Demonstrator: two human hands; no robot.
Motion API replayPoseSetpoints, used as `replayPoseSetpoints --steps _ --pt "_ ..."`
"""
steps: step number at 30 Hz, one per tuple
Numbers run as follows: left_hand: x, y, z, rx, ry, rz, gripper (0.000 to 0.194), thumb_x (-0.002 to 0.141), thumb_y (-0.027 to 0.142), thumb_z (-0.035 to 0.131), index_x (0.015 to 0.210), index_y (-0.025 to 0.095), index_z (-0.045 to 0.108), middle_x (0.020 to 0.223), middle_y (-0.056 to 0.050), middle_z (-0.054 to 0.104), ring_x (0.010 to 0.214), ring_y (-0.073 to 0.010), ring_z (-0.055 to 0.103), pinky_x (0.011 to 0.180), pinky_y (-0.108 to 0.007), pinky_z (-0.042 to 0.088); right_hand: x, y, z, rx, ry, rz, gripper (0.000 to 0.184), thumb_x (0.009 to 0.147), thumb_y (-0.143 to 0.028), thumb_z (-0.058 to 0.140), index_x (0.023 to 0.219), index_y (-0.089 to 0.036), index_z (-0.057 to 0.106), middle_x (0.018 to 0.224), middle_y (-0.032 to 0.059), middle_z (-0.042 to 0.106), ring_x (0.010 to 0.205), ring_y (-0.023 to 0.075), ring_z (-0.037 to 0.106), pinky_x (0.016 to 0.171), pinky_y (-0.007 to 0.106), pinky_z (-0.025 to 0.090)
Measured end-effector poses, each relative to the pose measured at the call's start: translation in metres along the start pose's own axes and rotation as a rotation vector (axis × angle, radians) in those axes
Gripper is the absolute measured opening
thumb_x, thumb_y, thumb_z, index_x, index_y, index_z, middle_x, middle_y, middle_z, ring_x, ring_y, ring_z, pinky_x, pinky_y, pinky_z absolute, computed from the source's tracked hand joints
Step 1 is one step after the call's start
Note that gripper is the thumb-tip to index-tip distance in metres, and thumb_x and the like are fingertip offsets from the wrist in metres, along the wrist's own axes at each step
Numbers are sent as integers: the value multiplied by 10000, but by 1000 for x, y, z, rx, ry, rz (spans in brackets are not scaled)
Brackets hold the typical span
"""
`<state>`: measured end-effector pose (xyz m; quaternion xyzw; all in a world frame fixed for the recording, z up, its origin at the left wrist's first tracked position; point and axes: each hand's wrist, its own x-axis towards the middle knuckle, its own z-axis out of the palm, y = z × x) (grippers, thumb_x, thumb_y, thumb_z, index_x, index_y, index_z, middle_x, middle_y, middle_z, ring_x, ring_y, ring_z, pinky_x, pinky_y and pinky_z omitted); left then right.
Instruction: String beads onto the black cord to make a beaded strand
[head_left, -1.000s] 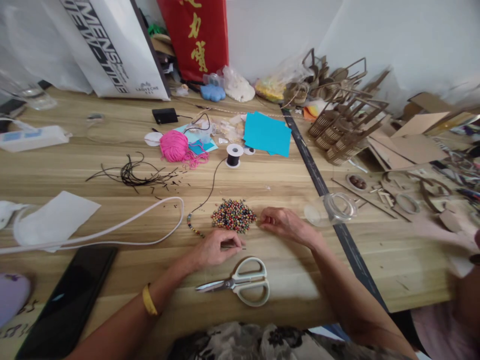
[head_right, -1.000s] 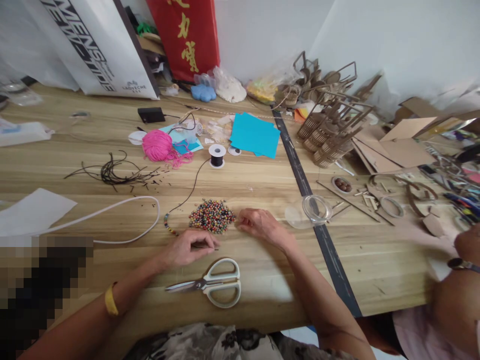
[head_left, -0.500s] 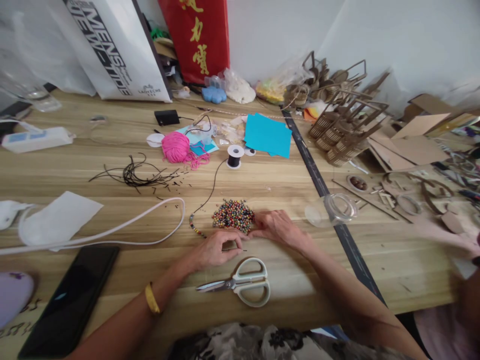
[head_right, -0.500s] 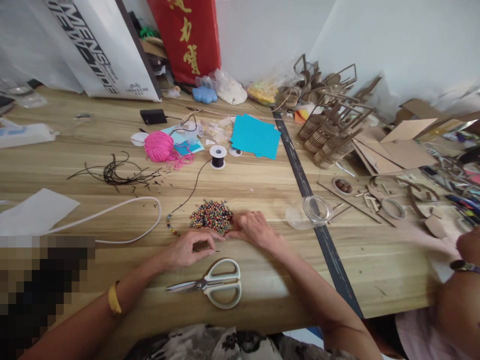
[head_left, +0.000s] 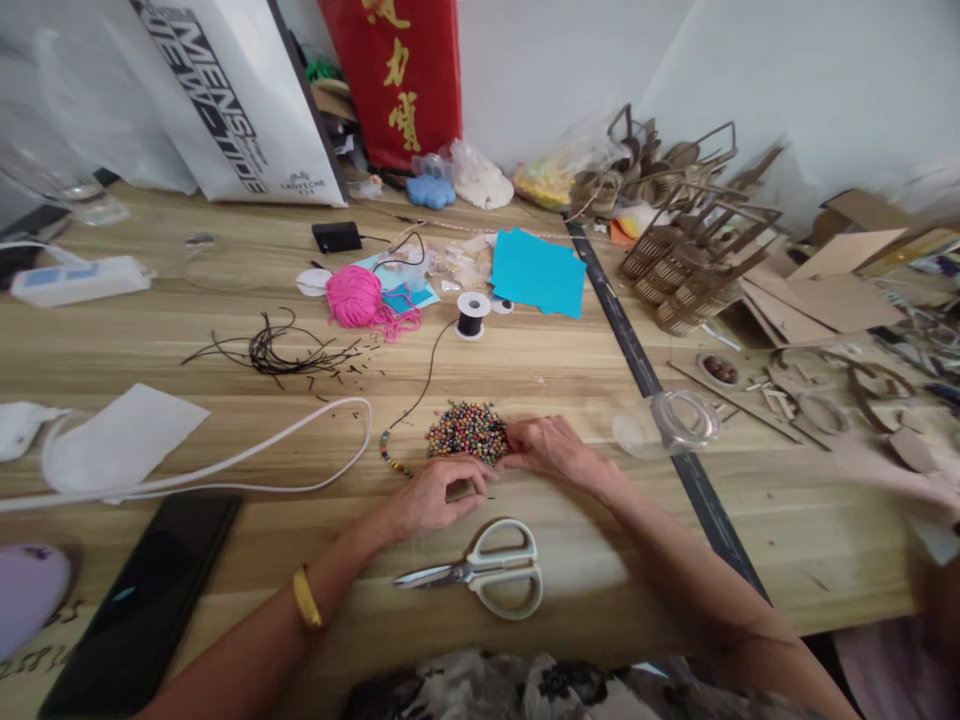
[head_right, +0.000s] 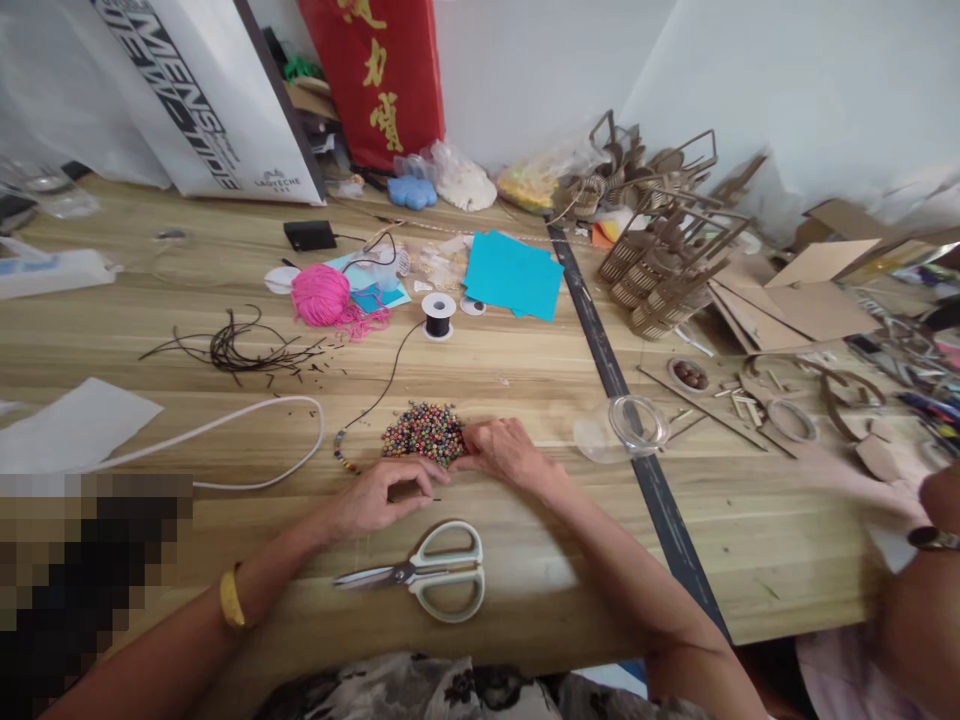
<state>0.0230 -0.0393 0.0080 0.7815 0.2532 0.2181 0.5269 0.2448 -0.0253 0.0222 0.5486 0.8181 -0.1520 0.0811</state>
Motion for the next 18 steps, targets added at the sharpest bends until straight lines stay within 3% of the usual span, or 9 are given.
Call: replayPoseSetpoints --steps 18 --pt "0 -1 0 -29 58 5 59 804 154 572 772 133 617 975 -117 703 963 -188 647 882 -320 477 3 1 1 74 66 -5 457 796 -625 564 702 -179 591 696 34 673 619 142 594 532 241 199"
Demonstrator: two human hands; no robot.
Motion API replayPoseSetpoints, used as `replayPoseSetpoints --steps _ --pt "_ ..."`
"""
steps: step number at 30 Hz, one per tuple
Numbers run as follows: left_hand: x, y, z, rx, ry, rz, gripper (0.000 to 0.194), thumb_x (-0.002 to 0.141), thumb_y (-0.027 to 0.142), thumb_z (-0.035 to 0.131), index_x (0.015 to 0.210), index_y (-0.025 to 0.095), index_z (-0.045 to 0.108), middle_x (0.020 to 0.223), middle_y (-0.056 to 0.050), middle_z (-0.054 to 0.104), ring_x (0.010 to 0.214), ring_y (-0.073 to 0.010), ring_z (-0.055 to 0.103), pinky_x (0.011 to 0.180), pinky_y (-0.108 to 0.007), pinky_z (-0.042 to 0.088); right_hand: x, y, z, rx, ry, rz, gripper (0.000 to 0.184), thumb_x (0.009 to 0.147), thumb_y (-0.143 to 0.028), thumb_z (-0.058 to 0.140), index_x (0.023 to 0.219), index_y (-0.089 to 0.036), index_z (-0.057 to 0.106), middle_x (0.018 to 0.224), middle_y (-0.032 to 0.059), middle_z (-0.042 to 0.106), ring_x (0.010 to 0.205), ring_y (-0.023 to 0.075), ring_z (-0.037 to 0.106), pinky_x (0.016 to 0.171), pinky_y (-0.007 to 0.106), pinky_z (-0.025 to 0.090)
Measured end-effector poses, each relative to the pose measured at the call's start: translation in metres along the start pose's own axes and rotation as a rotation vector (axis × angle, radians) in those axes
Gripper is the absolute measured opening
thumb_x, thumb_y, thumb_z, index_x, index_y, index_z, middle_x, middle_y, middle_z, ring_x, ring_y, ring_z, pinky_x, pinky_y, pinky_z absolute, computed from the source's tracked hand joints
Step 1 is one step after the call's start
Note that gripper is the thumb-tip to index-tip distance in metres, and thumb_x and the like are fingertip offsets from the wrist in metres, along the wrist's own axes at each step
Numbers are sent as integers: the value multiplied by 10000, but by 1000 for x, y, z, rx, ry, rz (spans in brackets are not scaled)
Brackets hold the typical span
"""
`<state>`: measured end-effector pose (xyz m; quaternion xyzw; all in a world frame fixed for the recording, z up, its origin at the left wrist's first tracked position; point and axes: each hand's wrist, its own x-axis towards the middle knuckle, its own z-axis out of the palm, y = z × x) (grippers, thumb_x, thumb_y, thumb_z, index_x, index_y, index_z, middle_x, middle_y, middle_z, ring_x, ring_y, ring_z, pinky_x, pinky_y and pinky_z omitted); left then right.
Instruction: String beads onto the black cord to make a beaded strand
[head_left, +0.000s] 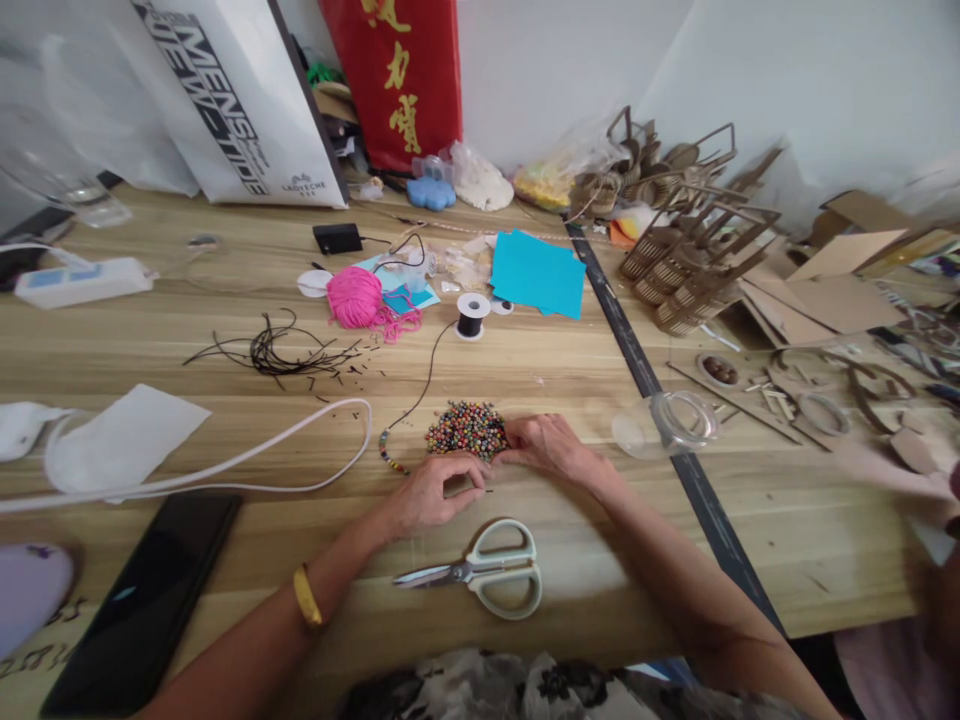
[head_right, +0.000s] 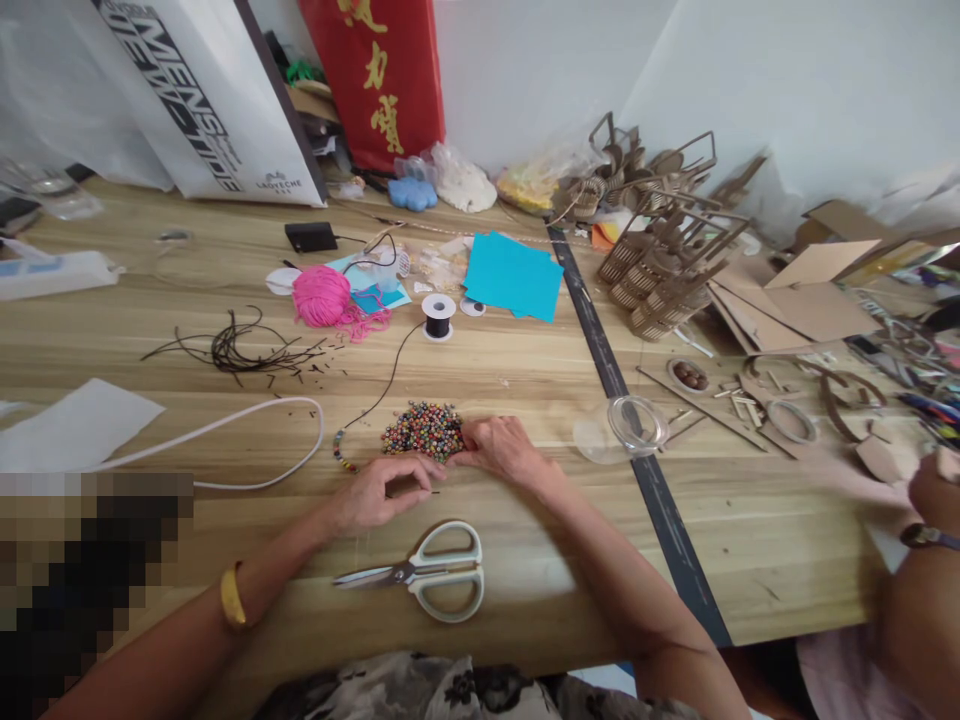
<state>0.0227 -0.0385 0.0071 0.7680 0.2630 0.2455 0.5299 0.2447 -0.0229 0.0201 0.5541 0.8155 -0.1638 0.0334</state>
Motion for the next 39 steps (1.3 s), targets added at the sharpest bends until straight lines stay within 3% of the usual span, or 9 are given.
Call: replayPoseSetpoints --steps 6,14,18,24,32,39 --pt "-3 5 -9 -88 -25 -77 92 821 205 567 785 132 610 922 -96 709 892 -172 655 834 -292 484 -5 -1 -11 74 -42 -22 361 786 -530 645 727 -176 608 708 20 675 637 136 599 538 226 226" --pt "-7 14 -31 91 -270 -234 149 809 228 546 815 118 647 800 -63 687 735 -142 604 666 -220 449 -13 6 -29 -13 -84 49 324 804 -507 639 798 -184 633 765 33 698 690 167 635 544 229 236" --pt "-9 14 -39 181 -326 -281 139 789 214 544 774 114 640 674 -24 628 597 -104 524 569 -192 397 -13 11 -28 -84 -113 98 363 811 -547 608 788 -185 631 773 51 707 731 192 653 555 232 251" --pt "-8 12 -45 238 -269 -280 137 795 211 526 740 122 615 638 -5 579 582 -97 489 549 -184 373 -7 11 -21 -82 -112 79 405 815 -583 575 811 -182 629 798 64 708 742 197 662 560 236 272" --pt "-6 2 -37 205 -124 -234 133 796 224 535 742 140 622 687 -24 624 617 -115 538 568 -191 414 -1 10 -19 27 -38 -5 335 803 -511 637 766 -180 607 748 38 688 677 166 636 541 234 240" --pt "-4 1 -34 122 -94 -208 147 808 240 544 761 123 621 777 -51 659 689 -126 570 638 -210 444 -1 9 -19 73 -37 -10 315 786 -484 668 745 -181 589 734 19 675 650 149 604 542 218 238"
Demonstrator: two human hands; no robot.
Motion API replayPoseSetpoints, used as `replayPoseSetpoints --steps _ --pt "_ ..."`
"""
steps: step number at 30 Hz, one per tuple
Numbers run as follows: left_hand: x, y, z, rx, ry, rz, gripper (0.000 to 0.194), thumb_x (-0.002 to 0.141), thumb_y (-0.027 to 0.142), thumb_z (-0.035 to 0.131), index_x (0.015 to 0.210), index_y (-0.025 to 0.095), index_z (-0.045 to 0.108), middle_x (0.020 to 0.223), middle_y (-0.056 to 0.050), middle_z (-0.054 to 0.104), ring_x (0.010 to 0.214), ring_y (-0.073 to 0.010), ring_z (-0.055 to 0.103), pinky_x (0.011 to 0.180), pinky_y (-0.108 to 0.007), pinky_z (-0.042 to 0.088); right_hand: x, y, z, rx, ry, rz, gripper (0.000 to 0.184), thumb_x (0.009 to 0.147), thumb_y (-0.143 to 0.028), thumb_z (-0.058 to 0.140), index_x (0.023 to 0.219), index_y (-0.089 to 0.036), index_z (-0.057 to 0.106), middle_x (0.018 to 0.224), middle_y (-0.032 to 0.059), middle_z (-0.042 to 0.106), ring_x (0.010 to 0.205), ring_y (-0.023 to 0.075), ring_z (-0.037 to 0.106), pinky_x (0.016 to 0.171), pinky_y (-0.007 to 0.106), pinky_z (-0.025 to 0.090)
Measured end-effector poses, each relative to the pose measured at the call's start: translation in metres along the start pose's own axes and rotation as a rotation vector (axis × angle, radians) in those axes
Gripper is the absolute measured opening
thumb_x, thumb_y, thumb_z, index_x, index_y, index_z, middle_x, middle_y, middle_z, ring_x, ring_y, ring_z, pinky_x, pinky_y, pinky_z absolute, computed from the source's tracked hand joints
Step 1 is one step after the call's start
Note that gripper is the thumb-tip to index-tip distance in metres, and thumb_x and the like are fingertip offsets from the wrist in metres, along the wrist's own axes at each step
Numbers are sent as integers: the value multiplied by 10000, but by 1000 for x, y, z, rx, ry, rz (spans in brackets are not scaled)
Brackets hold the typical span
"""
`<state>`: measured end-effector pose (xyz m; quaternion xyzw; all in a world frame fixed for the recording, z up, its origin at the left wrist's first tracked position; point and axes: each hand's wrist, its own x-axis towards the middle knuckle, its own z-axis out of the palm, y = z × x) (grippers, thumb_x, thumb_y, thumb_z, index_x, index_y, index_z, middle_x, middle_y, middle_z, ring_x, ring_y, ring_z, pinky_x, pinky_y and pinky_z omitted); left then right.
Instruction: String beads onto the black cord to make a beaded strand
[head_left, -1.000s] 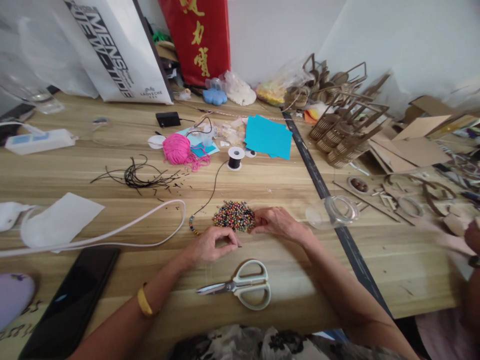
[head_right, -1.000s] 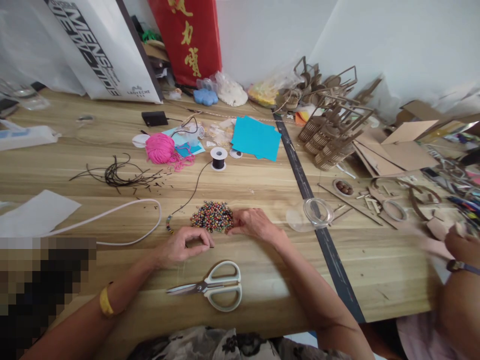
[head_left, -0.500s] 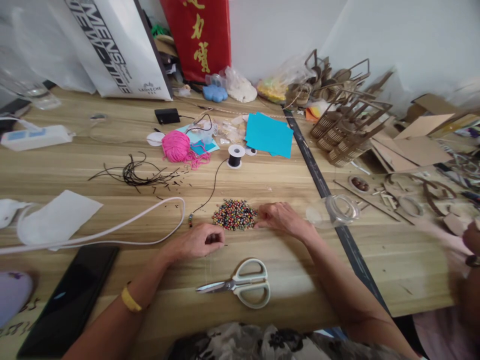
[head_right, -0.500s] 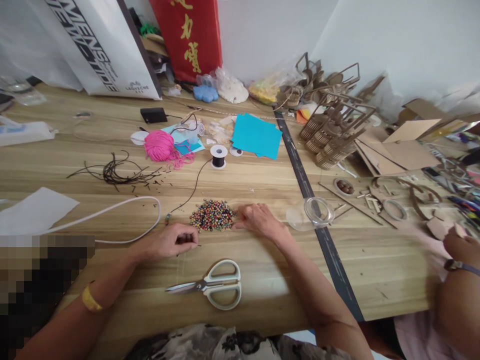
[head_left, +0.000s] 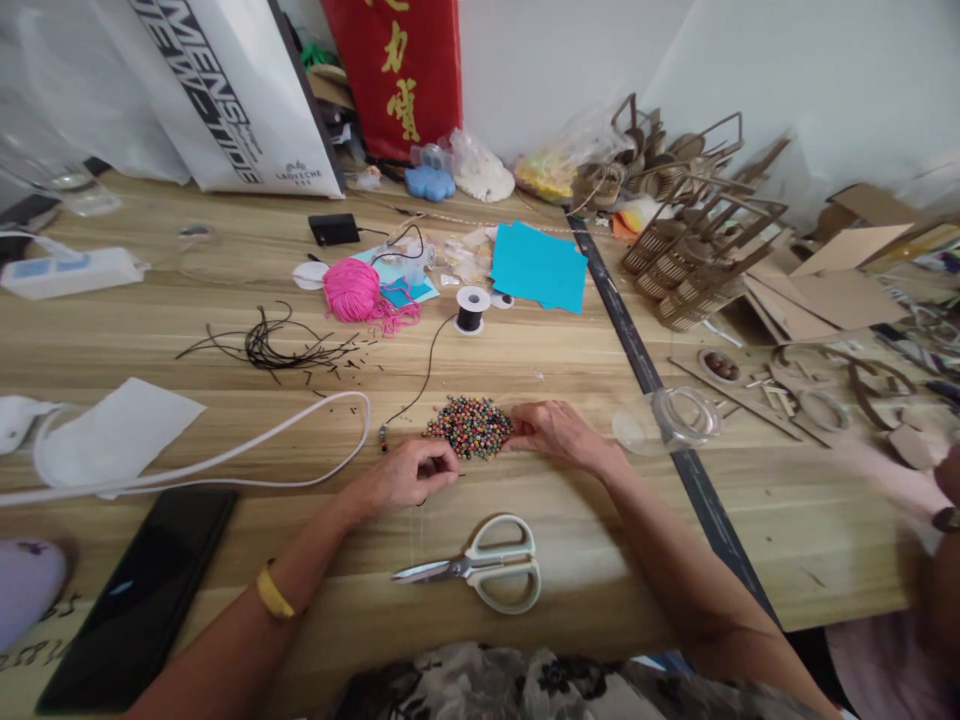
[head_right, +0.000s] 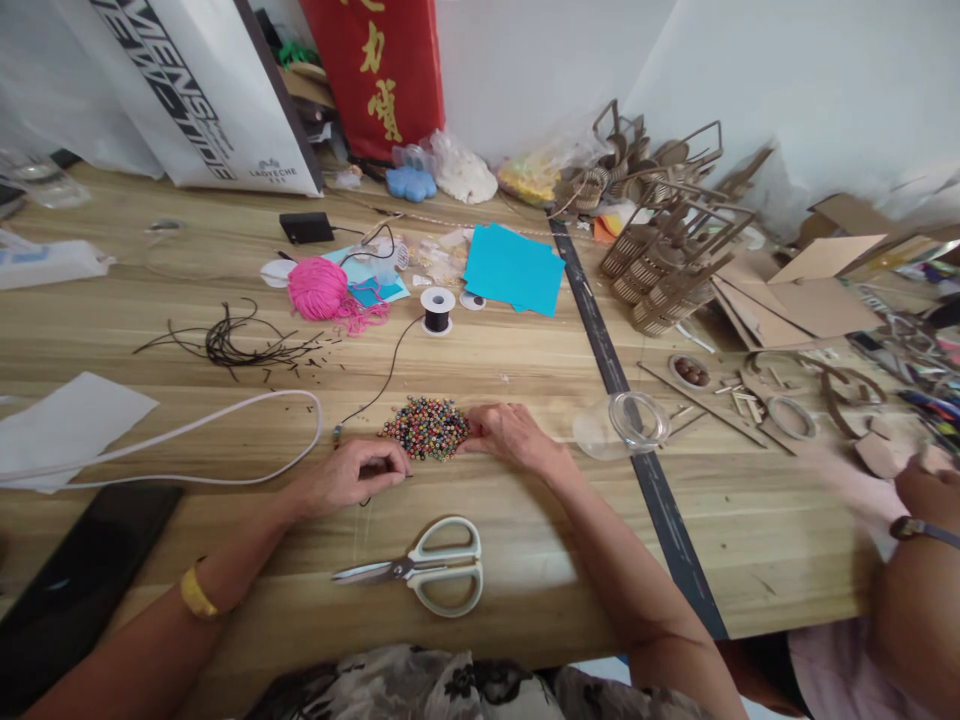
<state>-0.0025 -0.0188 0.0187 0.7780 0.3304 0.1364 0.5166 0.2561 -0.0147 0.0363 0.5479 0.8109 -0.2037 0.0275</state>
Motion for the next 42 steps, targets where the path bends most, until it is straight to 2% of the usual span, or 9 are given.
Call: replayPoseSetpoints --steps 5,10,14,17,21,27,32,38,42 --pt "0 3 0 -73 47 -23 161 801 262 566 748 118 614 741 -47 643 668 -127 568 630 -220 453 -6 -1 -3 38 57 -50 341 793 -506 646 763 -170 590 723 20 650 632 132 575 551 213 250" --pt "0 4 3 -256 105 -63 194 779 305 613 744 117 583 635 -14 608 564 -92 542 541 -194 433 -11 -11 -3 234 134 -176 241 889 -379 560 791 -160 580 718 5 613 594 93 517 562 195 306" --pt "-1 6 2 -475 123 -121 271 770 381 634 762 129 535 508 28 568 444 -71 508 451 -173 414 -9 -17 7 359 228 -240 120 888 -267 555 855 -155 585 774 17 605 640 94 532 589 187 363" --pt "-4 8 -3 -552 164 -119 296 767 408 641 768 137 524 440 61 521 367 -50 443 389 -149 361 -6 -18 17 339 285 -284 74 886 -201 531 877 -163 594 847 32 601 686 100 542 620 195 389" --pt "-10 9 -14 -586 214 -93 283 772 400 647 774 141 533 419 78 477 336 -34 390 352 -134 306 -5 -22 25 235 324 -291 113 899 -163 492 900 -171 604 881 47 592 769 120 557 674 208 404" --pt "-17 11 -27 -609 294 -37 264 737 373 684 724 140 560 459 85 412 344 -17 350 335 -130 266 -4 -26 33 80 333 -272 132 924 -184 470 924 -175 602 865 49 586 792 136 553 673 221 394" --pt "-14 7 -23 -576 268 -49 238 753 349 671 740 136 566 481 78 430 372 -21 373 366 -135 294 -2 -28 38 25 335 -257 111 916 -206 501 960 -175 598 906 57 601 848 151 572 699 234 408" --pt "-7 6 -12 -508 181 -136 286 742 399 659 763 134 555 456 67 473 401 -45 417 409 -151 317 -1 -31 37 -18 335 -217 102 909 -190 508 935 -174 605 897 55 606 812 143 573 668 228 393" --pt "-3 4 -6 -460 138 -142 281 746 396 648 751 131 555 480 48 521 433 -58 449 440 -163 344 -1 -33 36 -48 329 -207 98 905 -182 507 906 -169 604 879 52 606 797 142 568 650 228 379"
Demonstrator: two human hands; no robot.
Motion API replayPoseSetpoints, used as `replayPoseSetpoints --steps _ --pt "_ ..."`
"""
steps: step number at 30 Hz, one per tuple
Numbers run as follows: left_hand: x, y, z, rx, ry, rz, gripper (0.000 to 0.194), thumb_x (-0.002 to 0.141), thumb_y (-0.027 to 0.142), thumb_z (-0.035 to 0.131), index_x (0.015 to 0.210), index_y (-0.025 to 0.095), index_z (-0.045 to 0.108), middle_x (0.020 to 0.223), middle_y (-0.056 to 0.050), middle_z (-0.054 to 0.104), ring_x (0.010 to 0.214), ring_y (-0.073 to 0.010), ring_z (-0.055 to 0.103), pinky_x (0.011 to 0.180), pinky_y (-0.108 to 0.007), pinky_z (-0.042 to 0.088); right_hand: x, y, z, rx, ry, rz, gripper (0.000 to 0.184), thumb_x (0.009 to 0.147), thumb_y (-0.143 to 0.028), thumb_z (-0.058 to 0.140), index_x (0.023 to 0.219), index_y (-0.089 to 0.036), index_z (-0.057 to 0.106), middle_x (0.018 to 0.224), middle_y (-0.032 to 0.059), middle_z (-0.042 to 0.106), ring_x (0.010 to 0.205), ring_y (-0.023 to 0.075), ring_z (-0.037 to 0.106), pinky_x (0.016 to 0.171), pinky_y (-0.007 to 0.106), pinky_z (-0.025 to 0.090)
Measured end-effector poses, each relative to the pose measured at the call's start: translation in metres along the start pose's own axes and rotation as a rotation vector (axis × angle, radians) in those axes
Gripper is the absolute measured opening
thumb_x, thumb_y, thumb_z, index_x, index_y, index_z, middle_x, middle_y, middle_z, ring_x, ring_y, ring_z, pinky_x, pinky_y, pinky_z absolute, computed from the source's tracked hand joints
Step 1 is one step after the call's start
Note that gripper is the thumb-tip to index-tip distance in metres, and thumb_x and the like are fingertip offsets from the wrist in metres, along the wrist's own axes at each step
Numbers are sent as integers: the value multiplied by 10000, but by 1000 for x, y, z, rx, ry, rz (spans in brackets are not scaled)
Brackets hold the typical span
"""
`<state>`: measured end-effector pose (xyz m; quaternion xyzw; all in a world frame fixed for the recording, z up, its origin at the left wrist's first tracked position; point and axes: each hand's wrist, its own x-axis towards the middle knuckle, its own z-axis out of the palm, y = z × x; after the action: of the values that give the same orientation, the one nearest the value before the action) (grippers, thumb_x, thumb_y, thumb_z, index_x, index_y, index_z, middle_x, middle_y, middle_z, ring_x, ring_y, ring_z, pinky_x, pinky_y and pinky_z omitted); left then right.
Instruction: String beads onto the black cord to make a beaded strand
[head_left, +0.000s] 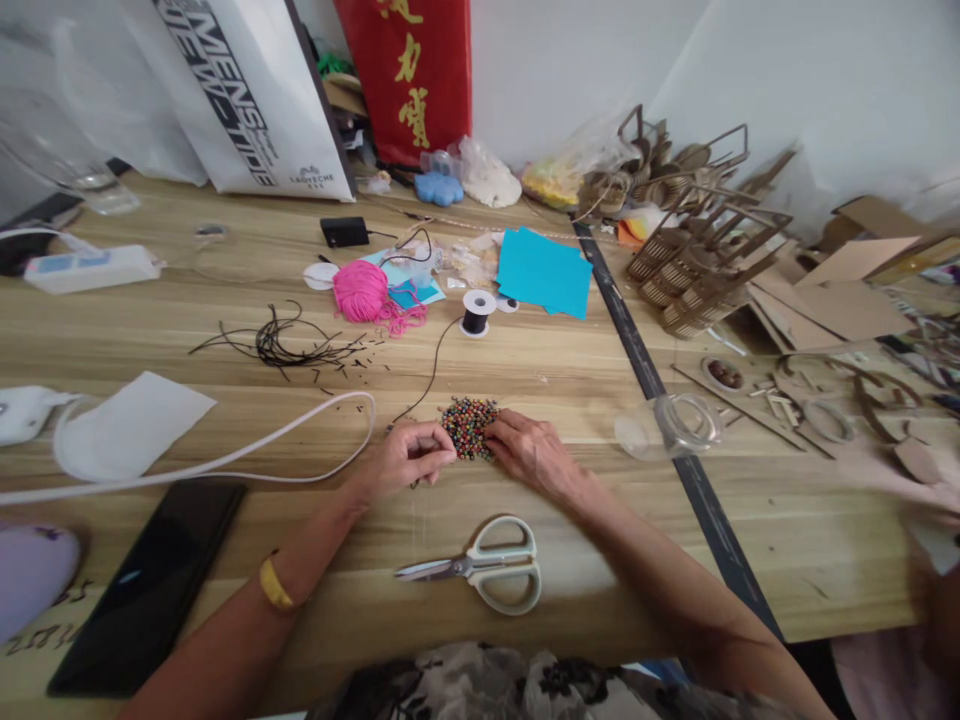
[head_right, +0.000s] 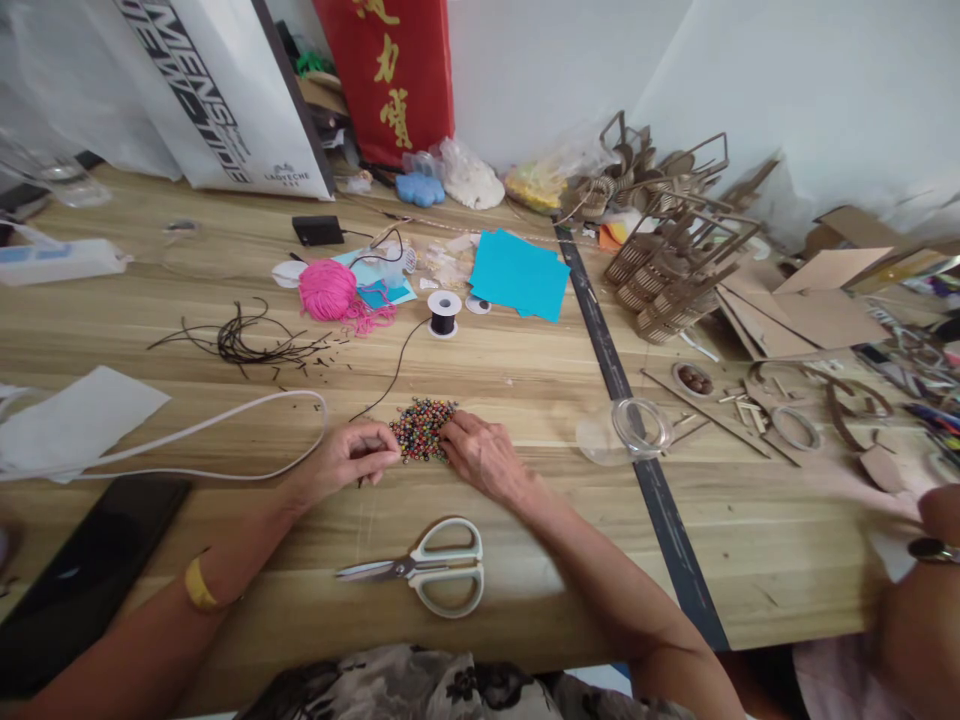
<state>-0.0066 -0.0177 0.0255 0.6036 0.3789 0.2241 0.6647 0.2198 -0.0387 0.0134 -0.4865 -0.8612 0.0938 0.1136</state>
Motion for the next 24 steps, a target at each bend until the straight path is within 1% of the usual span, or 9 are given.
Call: replayPoseSetpoints --steps 5,9,12,15,19,22,24 --pt "5 -8 6 1 -19 -1 290 737 396 653 746 123 554 518 26 559 459 -67 478 451 -171 365 1 0 -1 -3 3 -12 88 892 -157 503 882 -165 590 860 47 597 784 136 555 637 223 367" --pt "8 -12 11 -67 24 -12 320 715 420 670 738 126 546 533 26 565 472 -67 493 478 -181 404 -1 -1 -4 69 56 -30 92 900 -188 483 901 -178 574 872 42 591 765 128 553 617 216 374" --pt "8 -13 14 -102 78 -10 331 712 431 676 739 130 542 547 27 567 482 -67 503 489 -182 417 -3 -4 -1 233 137 -76 88 908 -206 474 925 -178 555 885 50 598 775 126 565 653 218 422" --pt "9 -14 15 -113 115 1 335 718 440 672 754 132 543 566 24 571 486 -68 502 477 -179 413 -4 -6 9 381 262 -140 56 886 -193 502 920 -173 542 890 67 613 834 141 584 724 246 474" --pt "10 -16 15 -102 128 16 345 719 450 666 773 130 549 570 21 570 485 -73 496 464 -178 410 -5 -6 23 447 375 -217 89 855 -155 533 940 -177 545 885 77 636 848 157 606 728 277 509" --pt "10 -20 16 -84 117 30 331 731 440 656 785 131 551 567 22 569 480 -71 494 467 -178 410 -5 -7 26 485 444 -260 117 835 -122 555 938 -177 552 861 75 644 843 161 618 718 282 520" --pt "11 -22 17 -56 107 50 306 752 420 640 797 129 556 569 21 572 483 -71 498 478 -179 411 -4 -7 27 504 471 -258 127 836 -115 558 946 -178 561 856 74 647 837 160 624 708 281 526"
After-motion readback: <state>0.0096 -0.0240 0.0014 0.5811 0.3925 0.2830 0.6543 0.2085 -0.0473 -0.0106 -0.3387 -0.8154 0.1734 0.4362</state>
